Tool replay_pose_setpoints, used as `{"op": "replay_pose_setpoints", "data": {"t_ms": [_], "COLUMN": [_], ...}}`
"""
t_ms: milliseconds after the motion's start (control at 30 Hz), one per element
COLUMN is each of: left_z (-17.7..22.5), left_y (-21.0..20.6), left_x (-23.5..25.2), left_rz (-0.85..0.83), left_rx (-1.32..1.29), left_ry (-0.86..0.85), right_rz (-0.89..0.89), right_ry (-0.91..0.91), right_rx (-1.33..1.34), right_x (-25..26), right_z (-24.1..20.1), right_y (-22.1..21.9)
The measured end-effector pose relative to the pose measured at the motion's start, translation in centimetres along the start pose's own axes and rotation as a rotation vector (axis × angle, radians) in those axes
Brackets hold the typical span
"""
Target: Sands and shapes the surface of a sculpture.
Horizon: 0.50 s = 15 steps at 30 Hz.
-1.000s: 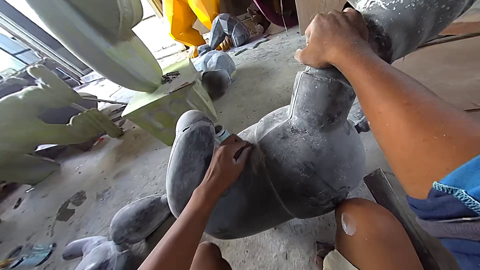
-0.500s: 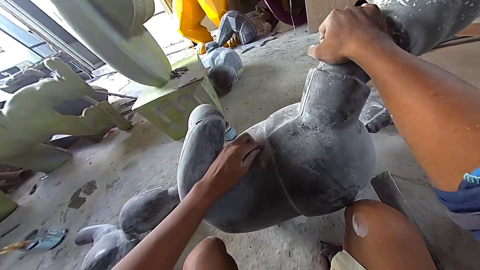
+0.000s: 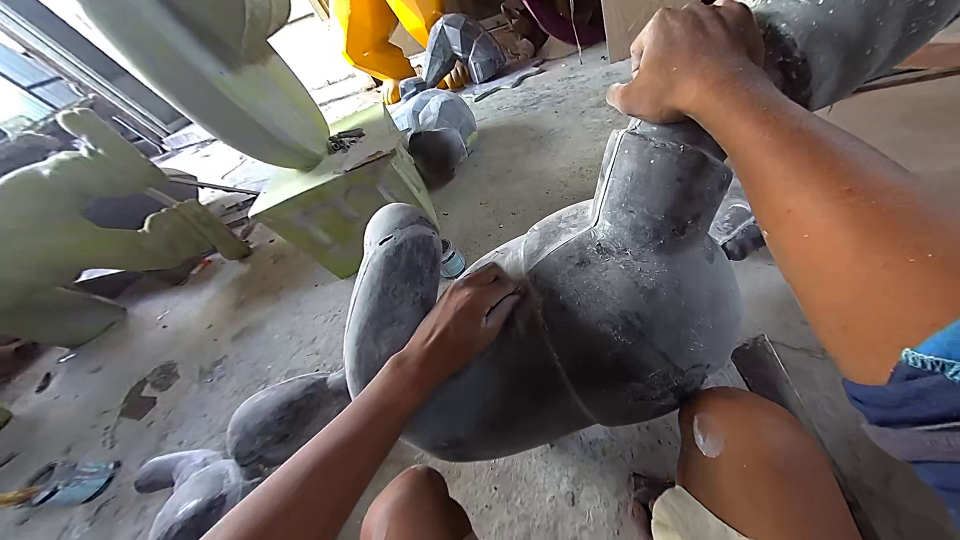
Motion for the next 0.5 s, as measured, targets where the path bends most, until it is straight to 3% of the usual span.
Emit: {"op": "replay_pose_setpoints", "data": {"t_ms": [167, 267, 367, 500], "left_z": [1.4, 1.4, 1.4, 6.4], "left_y": [0.9, 0.4, -1.1, -2.8], "left_x": [-1.8, -1.5, 1.0, 0.3], "left_rz": [-0.035, 0.034, 0.172, 0.293], "left_rx": [-0.009, 0.000, 0.014, 0.106], "left_ry": [0.010, 0.078, 0.291, 0.563], "right_rz": [0.007, 0.012, 0.010, 0.006], "right_ry": [0.025, -0.002, 0.002, 0.006], "right_rx": [-0.025, -0.017, -0.021, -0.020], "right_x": [0.4, 0.1, 0.4, 0.7], "right_z": [0.0, 0.0, -0.4, -0.4], "right_y": [0.3, 0.0, 0.1, 0.1]}}
Point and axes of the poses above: each hand's wrist, its own x-axis towards the middle knuckle, its own y-axis out of the back of the hand, z = x × y, the point moved 2 cm from there along x, towards the middle knuckle, and after that the axes turned 10 degrees about -y, right-handed, at the moved point
